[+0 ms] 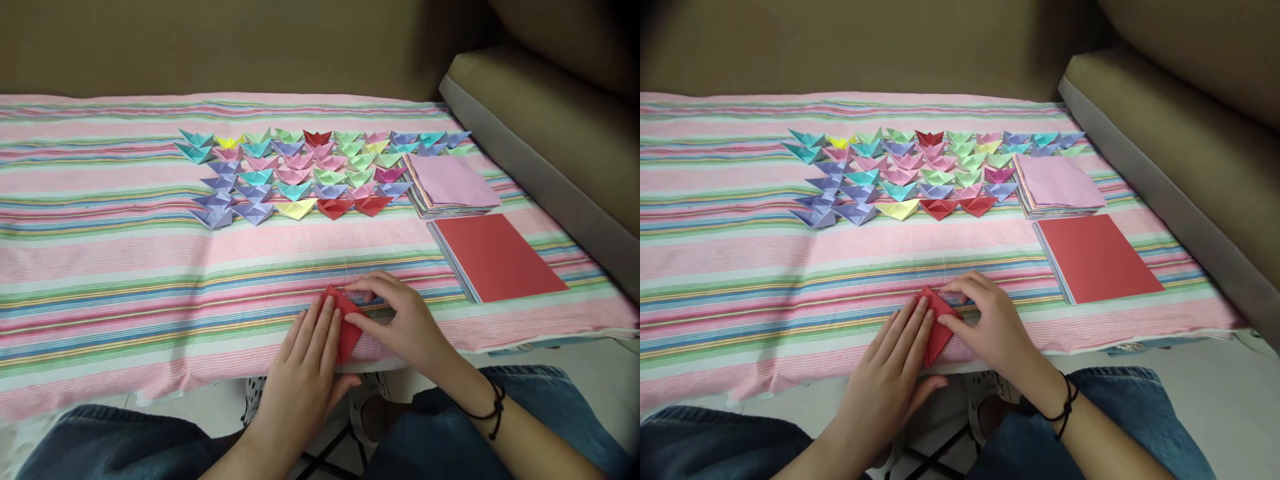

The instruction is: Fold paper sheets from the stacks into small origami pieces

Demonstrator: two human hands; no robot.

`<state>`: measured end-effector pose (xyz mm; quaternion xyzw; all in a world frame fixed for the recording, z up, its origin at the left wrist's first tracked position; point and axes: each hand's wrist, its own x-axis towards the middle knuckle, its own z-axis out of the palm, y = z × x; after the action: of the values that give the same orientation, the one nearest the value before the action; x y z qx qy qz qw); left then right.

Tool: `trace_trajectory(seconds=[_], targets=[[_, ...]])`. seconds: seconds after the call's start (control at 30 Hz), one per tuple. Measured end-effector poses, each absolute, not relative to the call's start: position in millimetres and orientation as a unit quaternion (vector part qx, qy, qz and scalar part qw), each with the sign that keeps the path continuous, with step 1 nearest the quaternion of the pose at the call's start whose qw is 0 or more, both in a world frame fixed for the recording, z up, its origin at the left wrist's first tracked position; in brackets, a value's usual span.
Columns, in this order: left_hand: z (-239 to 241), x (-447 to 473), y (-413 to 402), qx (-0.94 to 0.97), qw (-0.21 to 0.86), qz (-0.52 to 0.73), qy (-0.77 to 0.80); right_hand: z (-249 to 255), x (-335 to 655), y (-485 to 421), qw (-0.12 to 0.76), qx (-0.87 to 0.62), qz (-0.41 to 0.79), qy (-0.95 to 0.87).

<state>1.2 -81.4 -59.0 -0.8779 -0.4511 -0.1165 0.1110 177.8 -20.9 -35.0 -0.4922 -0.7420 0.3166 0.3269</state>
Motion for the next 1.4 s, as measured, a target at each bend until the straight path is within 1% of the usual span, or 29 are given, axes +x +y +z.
trace_trajectory(seconds=[0.23, 0.47, 0.77, 1.0, 1.23, 1.3, 1.4], targets=[[-58.1, 1.1, -81.1, -0.879, 0.098, -0.114, -0.452, -33.6, 186.1, -18.4, 0.334, -0.446, 0.324, -0.764], [-55.9, 2.2, -80.8, -0.878, 0.095, -0.126, -0.453, -30.5, 187.7, -17.7, 0.330, -0.469, 0.326, -0.752], [-57.0, 3.2, -81.3, -0.875, 0.089, -0.129, -0.457, -34.7, 184.6, -18.7, 0.356, -0.474, 0.332, -0.734], [-55.9, 3.7, -79.6, -0.876, 0.080, -0.137, -0.456, -29.7, 184.3, -15.5, 0.319, -0.509, 0.354, -0.716], [-54.2, 2.5, -80.5, -0.877, 0.060, -0.136, -0.457, -20.0, 196.2, -8.6, 0.294, -0.495, 0.424, -0.699], [-54.5, 2.5, -80.4, -0.877, 0.061, -0.138, -0.457, -20.1, 194.7, -8.8, 0.298, -0.505, 0.420, -0.692], [-55.3, 2.7, -80.2, -0.877, 0.062, -0.138, -0.456, -22.6, 188.4, -10.9, 0.302, -0.513, 0.378, -0.709]])
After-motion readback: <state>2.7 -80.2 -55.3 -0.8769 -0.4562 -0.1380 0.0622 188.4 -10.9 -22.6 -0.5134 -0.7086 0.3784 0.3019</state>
